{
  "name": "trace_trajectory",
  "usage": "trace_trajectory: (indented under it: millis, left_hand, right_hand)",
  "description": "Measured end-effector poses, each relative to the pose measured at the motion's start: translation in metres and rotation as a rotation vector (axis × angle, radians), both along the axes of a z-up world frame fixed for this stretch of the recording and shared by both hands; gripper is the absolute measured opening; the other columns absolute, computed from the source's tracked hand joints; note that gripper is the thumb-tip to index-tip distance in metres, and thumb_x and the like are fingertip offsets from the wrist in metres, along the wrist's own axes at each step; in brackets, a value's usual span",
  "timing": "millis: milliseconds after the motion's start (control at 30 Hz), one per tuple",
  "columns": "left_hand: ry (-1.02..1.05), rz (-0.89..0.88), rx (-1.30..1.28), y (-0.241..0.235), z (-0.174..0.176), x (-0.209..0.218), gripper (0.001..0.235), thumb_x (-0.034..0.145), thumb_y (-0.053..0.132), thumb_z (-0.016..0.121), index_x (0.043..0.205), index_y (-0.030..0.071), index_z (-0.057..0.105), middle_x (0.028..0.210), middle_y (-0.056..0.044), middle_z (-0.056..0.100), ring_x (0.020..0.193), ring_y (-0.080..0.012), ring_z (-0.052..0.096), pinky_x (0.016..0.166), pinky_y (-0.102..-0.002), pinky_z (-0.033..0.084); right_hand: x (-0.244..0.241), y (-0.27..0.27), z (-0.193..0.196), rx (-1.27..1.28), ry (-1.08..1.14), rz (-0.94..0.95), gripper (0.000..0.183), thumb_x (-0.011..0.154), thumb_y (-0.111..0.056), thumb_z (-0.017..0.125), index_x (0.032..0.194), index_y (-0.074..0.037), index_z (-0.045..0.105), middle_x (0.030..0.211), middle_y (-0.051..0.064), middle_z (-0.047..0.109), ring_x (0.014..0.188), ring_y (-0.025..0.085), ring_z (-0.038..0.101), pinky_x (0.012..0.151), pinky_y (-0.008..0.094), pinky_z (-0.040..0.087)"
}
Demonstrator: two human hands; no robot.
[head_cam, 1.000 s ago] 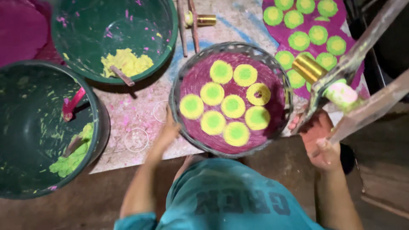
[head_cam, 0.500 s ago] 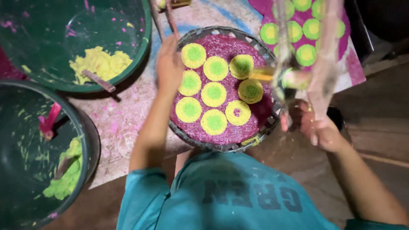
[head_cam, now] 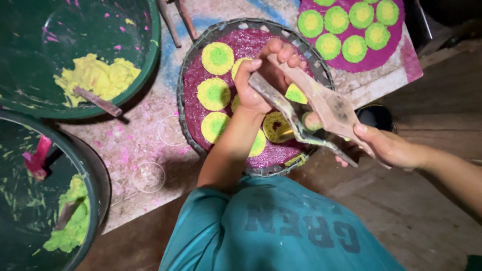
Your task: The person scoops green and yellow paste into a handheld extruder and presses out circular shapes onto a pink glittery mat. They repeat this process, filling the mat with green-centered yellow circles and then moving to a new mat to continue.
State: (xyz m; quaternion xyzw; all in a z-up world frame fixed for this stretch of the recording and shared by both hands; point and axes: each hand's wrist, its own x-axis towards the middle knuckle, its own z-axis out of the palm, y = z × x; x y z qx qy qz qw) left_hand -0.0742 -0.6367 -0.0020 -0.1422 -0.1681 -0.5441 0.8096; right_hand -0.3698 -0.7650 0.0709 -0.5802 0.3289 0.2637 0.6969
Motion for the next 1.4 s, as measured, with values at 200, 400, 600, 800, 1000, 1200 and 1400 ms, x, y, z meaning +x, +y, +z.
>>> trace_trajectory:
  millis: [200, 400, 600, 800, 1000, 1200, 1400]
  left_hand:
    - [0.090, 0.019, 0.015, -0.013, -0.043, 0.006, 0.023, 0.094, 0.032, 0.047, 0.107, 0.014, 0.051, 0.103, -0.003, 0.052, 0.105, -0.0205, 0.053, 0.109, -0.042, 0.041]
    - [0.060, -0.003, 0.018, -0.007, -0.069, 0.013, 0.020, 0.098, 0.033, 0.043, 0.105, 0.016, 0.050, 0.100, -0.001, 0.052, 0.102, -0.0197, 0.053, 0.104, -0.040, 0.044]
    - [0.080, 0.036, 0.024, -0.009, -0.053, 0.008, 0.022, 0.099, 0.036, 0.040, 0.104, 0.016, 0.050, 0.098, -0.001, 0.052, 0.101, -0.0204, 0.053, 0.102, -0.042, 0.046]
    - [-0.279, 0.257, 0.206, 0.043, 0.057, 0.068, 0.040, 0.099, 0.044, 0.040, 0.104, 0.007, 0.054, 0.098, -0.007, 0.055, 0.097, -0.0228, 0.056, 0.096, -0.039, 0.047]
    - [-0.191, 0.689, 0.728, 0.177, 0.134, 0.063, 0.043, 0.108, 0.048, 0.049, 0.120, 0.006, 0.052, 0.092, -0.002, 0.050, 0.078, -0.0110, 0.047, 0.068, -0.025, 0.039]
    - [-0.427, 0.999, 0.977, 0.298, 0.094, 0.063, 0.038, 0.114, 0.045, 0.058, 0.115, 0.008, 0.049, 0.087, 0.001, 0.044, 0.071, -0.0072, 0.039, 0.065, -0.022, 0.034]
    - [-0.264, 0.758, 1.334, 0.325, -0.047, 0.058, 0.025, 0.106, 0.040, 0.051, 0.109, 0.014, 0.051, 0.078, 0.004, 0.045, 0.062, -0.0075, 0.039, 0.052, -0.023, 0.033]
  right_hand:
    - [0.012, 0.015, -0.022, -0.466, 0.088, 0.145, 0.082, 0.108, -0.062, 0.022, 0.100, 0.004, 0.069, 0.077, 0.005, 0.050, 0.075, 0.016, 0.041, 0.063, 0.038, 0.038]
    - [0.021, 0.034, -0.027, -0.462, -0.115, 0.105, 0.073, 0.100, -0.064, 0.029, 0.096, -0.002, 0.067, 0.069, -0.003, 0.053, 0.066, 0.012, 0.045, 0.057, 0.032, 0.041]
    - [0.035, 0.031, -0.012, -0.625, 0.060, 0.173, 0.077, 0.099, -0.067, 0.030, 0.087, -0.001, 0.067, 0.062, 0.003, 0.052, 0.060, 0.016, 0.048, 0.054, 0.037, 0.040]
    - [0.075, 0.066, -0.020, -0.182, -0.540, -0.069, 0.072, 0.098, -0.068, 0.042, 0.122, -0.002, 0.058, 0.097, 0.004, 0.062, 0.087, 0.016, 0.057, 0.076, 0.032, 0.048]
    - [0.137, 0.127, -0.014, 0.026, -0.510, 0.126, 0.074, 0.103, -0.064, 0.050, 0.129, 0.005, 0.054, 0.115, 0.014, 0.062, 0.104, 0.025, 0.061, 0.094, 0.039, 0.048]
    - [0.168, 0.144, 0.014, -0.212, -0.915, 0.152, 0.076, 0.108, -0.061, 0.049, 0.148, 0.003, 0.051, 0.137, 0.013, 0.052, 0.126, 0.027, 0.060, 0.112, 0.039, 0.047]
    - [0.146, 0.100, 0.004, -0.272, -0.929, -0.394, 0.051, 0.113, -0.036, 0.063, 0.137, 0.008, 0.056, 0.120, 0.011, 0.062, 0.109, 0.019, 0.065, 0.099, 0.032, 0.051]
